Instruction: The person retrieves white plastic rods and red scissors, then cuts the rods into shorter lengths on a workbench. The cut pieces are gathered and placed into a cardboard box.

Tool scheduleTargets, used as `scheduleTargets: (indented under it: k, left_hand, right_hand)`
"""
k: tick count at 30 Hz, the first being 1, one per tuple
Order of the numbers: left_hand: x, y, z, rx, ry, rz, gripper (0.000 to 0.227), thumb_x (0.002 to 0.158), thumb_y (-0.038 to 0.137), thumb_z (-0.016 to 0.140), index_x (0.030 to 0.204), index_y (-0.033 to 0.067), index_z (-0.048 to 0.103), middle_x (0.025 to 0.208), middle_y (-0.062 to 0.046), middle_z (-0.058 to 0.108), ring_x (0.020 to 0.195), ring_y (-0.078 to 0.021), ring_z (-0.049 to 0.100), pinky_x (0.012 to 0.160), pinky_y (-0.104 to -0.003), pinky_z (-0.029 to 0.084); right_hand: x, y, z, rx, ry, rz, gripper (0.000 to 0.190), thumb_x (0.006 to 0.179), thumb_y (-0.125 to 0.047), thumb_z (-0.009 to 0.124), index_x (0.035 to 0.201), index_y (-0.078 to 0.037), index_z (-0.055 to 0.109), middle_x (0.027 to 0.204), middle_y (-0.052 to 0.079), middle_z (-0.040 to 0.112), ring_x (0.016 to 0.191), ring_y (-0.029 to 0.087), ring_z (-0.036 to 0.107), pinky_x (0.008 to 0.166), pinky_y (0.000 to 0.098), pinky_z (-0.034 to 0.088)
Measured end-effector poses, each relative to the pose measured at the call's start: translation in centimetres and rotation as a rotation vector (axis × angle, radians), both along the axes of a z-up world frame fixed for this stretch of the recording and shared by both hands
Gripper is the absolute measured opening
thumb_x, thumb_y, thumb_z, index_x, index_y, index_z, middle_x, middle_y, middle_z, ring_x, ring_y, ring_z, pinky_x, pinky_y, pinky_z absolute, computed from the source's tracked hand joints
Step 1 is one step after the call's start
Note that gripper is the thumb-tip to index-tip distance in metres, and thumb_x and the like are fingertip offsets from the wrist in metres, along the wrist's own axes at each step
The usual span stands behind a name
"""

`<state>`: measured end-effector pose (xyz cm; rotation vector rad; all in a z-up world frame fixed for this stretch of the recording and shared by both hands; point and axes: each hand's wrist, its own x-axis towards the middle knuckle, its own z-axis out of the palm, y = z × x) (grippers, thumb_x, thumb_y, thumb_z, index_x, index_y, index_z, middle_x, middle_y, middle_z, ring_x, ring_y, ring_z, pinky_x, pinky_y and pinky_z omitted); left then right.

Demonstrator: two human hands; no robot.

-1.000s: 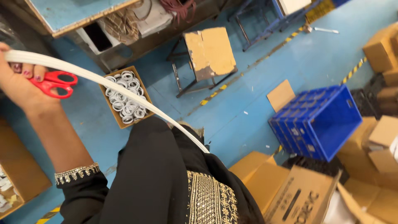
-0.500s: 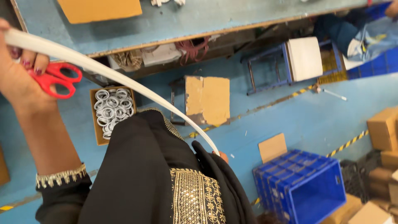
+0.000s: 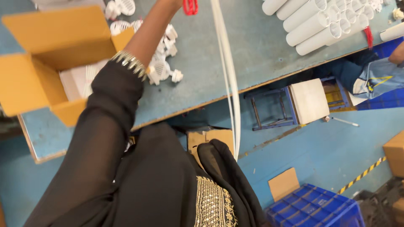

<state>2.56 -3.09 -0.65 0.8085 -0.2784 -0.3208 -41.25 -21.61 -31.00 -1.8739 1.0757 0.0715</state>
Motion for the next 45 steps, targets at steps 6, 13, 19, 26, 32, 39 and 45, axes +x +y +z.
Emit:
scheduleTargets:
  k: [6, 13, 19, 26, 32, 39, 45]
  left_hand:
    - [5.2, -11.8, -0.6, 0.003, -0.031, -0.171, 0.033, 0.107, 0.039, 0.064, 0.100, 0.0105, 0.048, 0.065, 0.005, 0.036, 0.053, -0.0061, 0.033, 0.047, -0.025, 0.029]
    - [-3.2, -2.7, -9.6, 0.222, 0.284, -0.342, 0.045, 0.099, 0.044, 0.066, 0.125, 0.0076, 0.059, 0.064, 0.008, 0.036, 0.052, -0.0028, 0.034, 0.045, -0.022, 0.029]
    - [-3.8, -1.3, -16.0, 0.371, 0.509, -0.469, 0.025, 0.096, 0.017, 0.062, 0.116, 0.0033, 0.056, 0.069, 0.003, 0.042, 0.051, -0.0047, 0.036, 0.043, -0.022, 0.030]
    - [-1.1, -4.2, -19.1, 0.402, 0.513, -0.514, 0.027, 0.093, 0.011, 0.060, 0.119, 0.0057, 0.053, 0.074, 0.002, 0.045, 0.055, -0.0048, 0.039, 0.046, -0.021, 0.033]
    - [-0.5, -4.2, -20.2, 0.342, 0.542, -0.476, 0.027, 0.093, 0.010, 0.059, 0.119, 0.0057, 0.054, 0.076, 0.001, 0.044, 0.056, -0.0056, 0.040, 0.046, -0.022, 0.033]
    - [-1.1, -6.1, -23.5, 0.324, 0.573, -0.392, 0.033, 0.093, 0.008, 0.060, 0.123, 0.0038, 0.049, 0.080, -0.003, 0.049, 0.061, -0.0092, 0.048, 0.050, -0.024, 0.039]
    - [-1.1, -11.1, -27.2, 0.705, 0.309, -0.338, 0.046, 0.091, 0.009, 0.061, 0.133, 0.0004, 0.046, 0.086, -0.011, 0.064, 0.067, -0.0138, 0.060, 0.056, -0.028, 0.049]
  right_hand:
    - [9.0, -1.9, -0.5, 0.052, -0.235, -0.172, 0.027, 0.092, -0.029, 0.070, 0.088, -0.003, 0.068, 0.064, 0.002, 0.057, 0.050, 0.013, 0.049, 0.046, 0.0336, 0.040]
    - [24.5, -6.3, -1.7, 0.023, -0.273, -0.070, 0.024, 0.092, -0.028, 0.066, 0.089, -0.005, 0.071, 0.057, 0.003, 0.057, 0.046, 0.013, 0.055, 0.044, 0.0301, 0.042]
    - [31.3, -10.6, -0.3, 0.379, -0.272, -0.242, 0.016, 0.091, -0.024, 0.068, 0.089, -0.009, 0.065, 0.053, 0.000, 0.045, 0.037, 0.012, 0.042, 0.033, 0.0297, 0.032]
    - [36.9, -13.3, 1.2, 0.437, -0.264, -0.342, 0.030, 0.089, -0.026, 0.073, 0.088, -0.014, 0.045, 0.058, -0.001, 0.040, 0.039, 0.009, 0.037, 0.034, 0.0283, 0.028]
    - [35.4, -11.4, 1.6, 0.386, -0.290, -0.263, 0.024, 0.092, -0.024, 0.073, 0.100, -0.009, 0.056, 0.063, -0.002, 0.045, 0.044, 0.009, 0.043, 0.039, 0.0287, 0.037]
    - [35.0, -12.3, 1.6, 0.376, -0.350, -0.242, 0.021, 0.093, -0.015, 0.069, 0.110, -0.009, 0.058, 0.067, -0.001, 0.050, 0.047, 0.009, 0.048, 0.040, 0.0274, 0.039]
    - [37.3, -13.9, 3.5, 0.247, -0.315, -0.173, 0.018, 0.098, -0.018, 0.066, 0.108, -0.006, 0.057, 0.072, -0.001, 0.052, 0.051, 0.009, 0.049, 0.042, 0.0273, 0.040]
